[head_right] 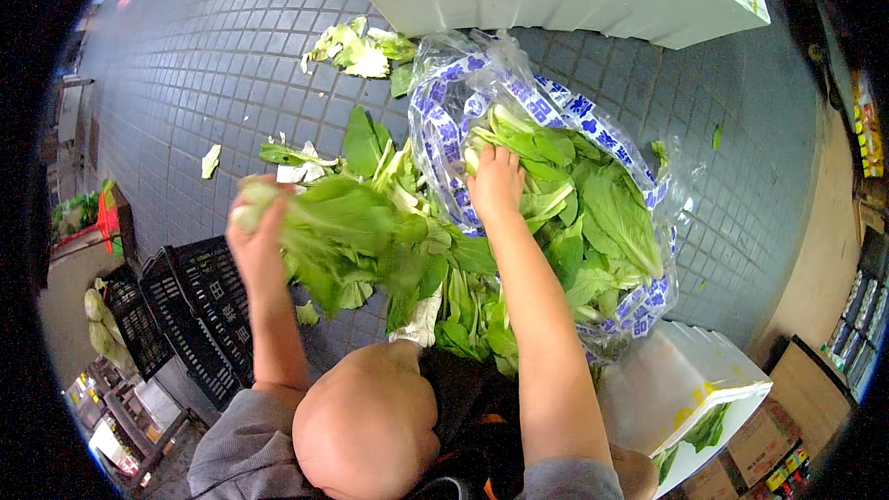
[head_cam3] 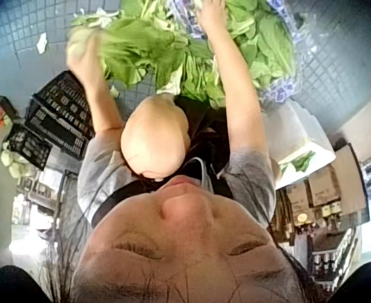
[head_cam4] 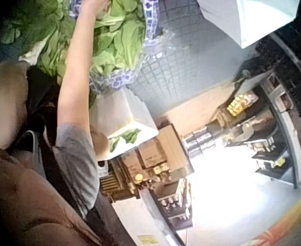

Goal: The person sits on the floor and repeatedly picks up leafy green vegetables from a plastic bag, removes outer leaves by hand, and places the trimmed vegetables into a white styrofoam container. Discarded leaves are dropped onto the floor beside the bag.

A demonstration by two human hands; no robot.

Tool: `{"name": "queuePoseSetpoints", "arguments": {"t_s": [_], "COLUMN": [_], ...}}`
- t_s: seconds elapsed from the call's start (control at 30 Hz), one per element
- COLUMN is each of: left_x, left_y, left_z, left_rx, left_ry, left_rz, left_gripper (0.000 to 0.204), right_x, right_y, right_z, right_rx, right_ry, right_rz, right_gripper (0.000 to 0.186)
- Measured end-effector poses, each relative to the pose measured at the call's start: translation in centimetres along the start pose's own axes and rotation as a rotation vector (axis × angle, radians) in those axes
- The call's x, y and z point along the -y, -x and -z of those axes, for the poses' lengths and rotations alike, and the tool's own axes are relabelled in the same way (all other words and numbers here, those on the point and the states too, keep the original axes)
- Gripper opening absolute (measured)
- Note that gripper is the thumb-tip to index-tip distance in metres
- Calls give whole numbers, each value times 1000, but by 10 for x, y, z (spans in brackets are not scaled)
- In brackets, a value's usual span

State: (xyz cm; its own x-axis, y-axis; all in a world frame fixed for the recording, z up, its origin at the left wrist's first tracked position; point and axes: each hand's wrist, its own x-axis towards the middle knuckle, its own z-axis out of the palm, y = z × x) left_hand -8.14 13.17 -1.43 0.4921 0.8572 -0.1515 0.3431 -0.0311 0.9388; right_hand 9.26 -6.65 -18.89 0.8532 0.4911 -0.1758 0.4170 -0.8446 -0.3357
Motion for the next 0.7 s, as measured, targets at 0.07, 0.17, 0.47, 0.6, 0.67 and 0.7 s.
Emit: {"name": "queuePoseSetpoints", "arguments": {"t_s": [0.07,0.17,0.47,0.6,0.67,0.7], "left_x": [14,7,16,24,27,28], "left_y": [10,13,30,44,53,52], "left_z": [-31,-50,-79,-95,-98,-90], "left_rx": [51,250,461,575,593,563], "left_ry": [-76,44,409,548,722,669], "left_rz": [-200,-80,262,299,319,324], "left_gripper": [21,27,34,71,76,72], "right_x": [-5,-47,-50,37,61,61], "right_y": [-3,-4,45,79,97,99], "right_z": [3,23,153,144,114,109], "right_rx": [66,118,16,163,188,323], "right_ry": [-138,-736,-1524,-1265,-1100,-1203], "right_rz": [-28,-183,-417,-428,260,201], "right_gripper": [39,40,33,41,43,43]}}
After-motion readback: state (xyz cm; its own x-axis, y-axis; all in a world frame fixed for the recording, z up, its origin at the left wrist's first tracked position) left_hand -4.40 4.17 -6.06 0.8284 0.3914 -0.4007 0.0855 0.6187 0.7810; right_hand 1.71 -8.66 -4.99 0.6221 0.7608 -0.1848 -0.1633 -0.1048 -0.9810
